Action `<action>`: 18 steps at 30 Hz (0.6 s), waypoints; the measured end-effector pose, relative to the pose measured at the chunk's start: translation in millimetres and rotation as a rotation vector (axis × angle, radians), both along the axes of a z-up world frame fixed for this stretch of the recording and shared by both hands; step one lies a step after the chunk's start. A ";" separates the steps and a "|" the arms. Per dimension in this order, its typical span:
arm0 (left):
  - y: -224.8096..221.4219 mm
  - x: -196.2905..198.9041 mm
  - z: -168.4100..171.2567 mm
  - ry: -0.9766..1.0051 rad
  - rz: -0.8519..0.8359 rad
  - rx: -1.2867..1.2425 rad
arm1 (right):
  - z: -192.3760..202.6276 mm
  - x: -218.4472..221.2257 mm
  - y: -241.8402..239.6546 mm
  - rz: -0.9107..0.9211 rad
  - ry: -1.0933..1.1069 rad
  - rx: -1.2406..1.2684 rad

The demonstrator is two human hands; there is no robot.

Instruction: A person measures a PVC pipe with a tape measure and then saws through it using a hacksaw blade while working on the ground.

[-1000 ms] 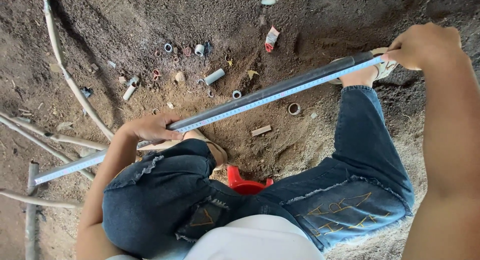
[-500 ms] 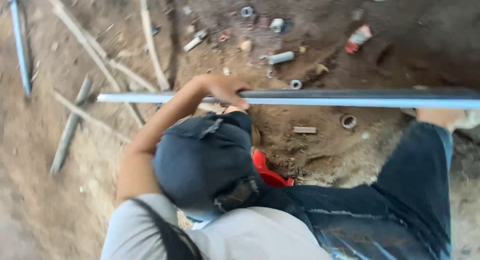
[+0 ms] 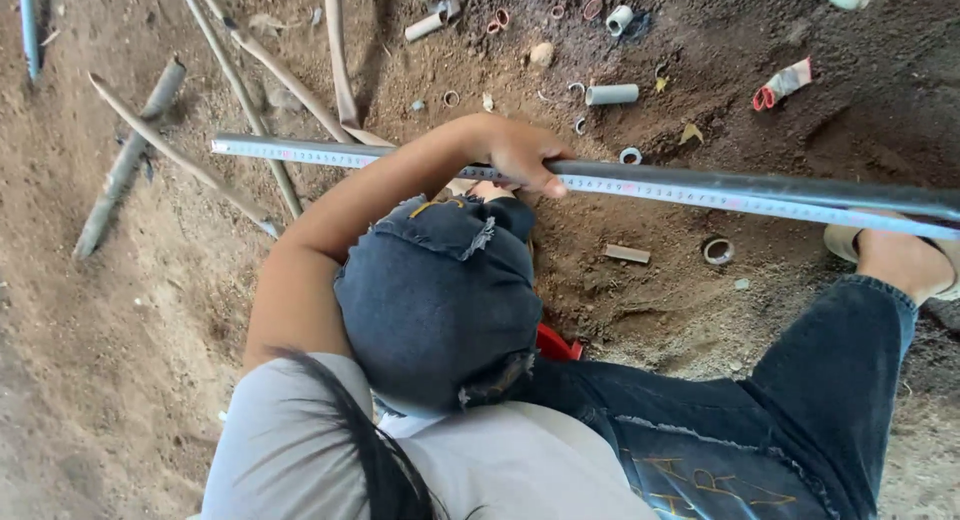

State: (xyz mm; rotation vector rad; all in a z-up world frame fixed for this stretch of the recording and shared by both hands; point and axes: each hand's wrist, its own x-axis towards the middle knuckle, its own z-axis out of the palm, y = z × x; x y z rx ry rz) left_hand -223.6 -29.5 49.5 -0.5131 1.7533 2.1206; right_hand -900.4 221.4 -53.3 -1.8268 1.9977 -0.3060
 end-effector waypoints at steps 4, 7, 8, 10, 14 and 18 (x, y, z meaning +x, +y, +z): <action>-1.0 -13.0 28.2 -0.107 -0.259 -0.215 | 145.0 199.4 -91.5 0.074 0.272 0.130; 0.6 -13.5 27.1 -0.092 -0.255 -0.242 | 234.5 351.6 -109.7 0.180 0.603 0.462; 1.4 -13.2 22.8 -0.046 -0.244 -0.242 | 252.3 385.3 -122.0 0.174 0.586 0.615; 4.0 -12.9 18.0 -0.043 -0.255 -0.296 | 251.6 402.5 -134.0 0.173 0.578 0.675; 7.7 -14.5 8.3 -0.080 -0.248 -0.375 | 252.8 421.5 -147.7 0.196 0.539 0.831; 14.0 -14.4 18.3 -0.093 -0.270 -0.281 | 231.4 420.4 -152.0 0.185 0.514 0.961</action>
